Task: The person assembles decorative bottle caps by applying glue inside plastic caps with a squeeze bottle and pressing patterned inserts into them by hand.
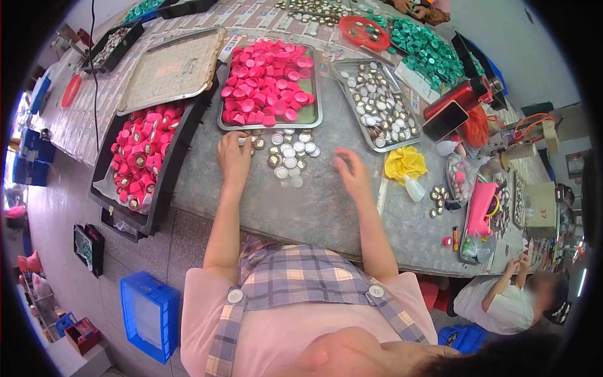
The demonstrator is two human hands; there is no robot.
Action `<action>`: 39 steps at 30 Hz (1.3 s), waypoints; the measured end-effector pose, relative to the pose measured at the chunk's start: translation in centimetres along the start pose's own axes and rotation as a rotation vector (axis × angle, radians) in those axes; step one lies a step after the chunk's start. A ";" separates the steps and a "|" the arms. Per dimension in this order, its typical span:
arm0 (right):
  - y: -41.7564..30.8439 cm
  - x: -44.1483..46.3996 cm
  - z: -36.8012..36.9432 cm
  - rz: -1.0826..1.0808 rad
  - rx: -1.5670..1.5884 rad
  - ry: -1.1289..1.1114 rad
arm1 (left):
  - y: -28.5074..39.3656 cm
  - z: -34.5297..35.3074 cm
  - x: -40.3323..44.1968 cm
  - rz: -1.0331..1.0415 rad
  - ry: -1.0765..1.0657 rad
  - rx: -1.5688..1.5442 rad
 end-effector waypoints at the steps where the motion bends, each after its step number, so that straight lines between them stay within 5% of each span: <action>1: 0.8 0.9 1.6 -0.002 0.027 -0.019 | -0.6 0.4 -0.1 0.039 0.033 0.008; 4: 2.0 3.6 5.4 -0.112 0.009 -0.005 | -0.7 0.3 0.2 0.045 0.022 -0.032; 14: 3.4 7.7 7.3 0.020 0.146 0.043 | -1.9 2.6 2.6 0.094 -0.053 -0.114; 18: 2.4 7.0 7.6 -0.180 -0.019 -0.016 | 0.7 3.9 2.0 0.050 -0.264 -0.193; 22: 1.3 6.5 9.6 -0.457 -0.045 -0.007 | 2.8 5.5 1.2 0.290 -0.302 -0.090; 34: 1.0 4.3 6.2 -0.191 0.101 -0.025 | 5.8 7.1 -2.9 0.222 -0.359 -0.276; 39: 1.7 5.1 4.7 0.042 0.292 0.004 | 3.9 7.2 -2.4 0.006 -0.514 -0.689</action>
Point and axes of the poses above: each hand's wrist, its own x-axis towards the middle knuckle, its own z-axis out of the palm, y = z × x, the point moved 1 cm from there along x, towards the middle knuckle, and after that the axes turned 13 degrees about -z, right-handed, at the moved point
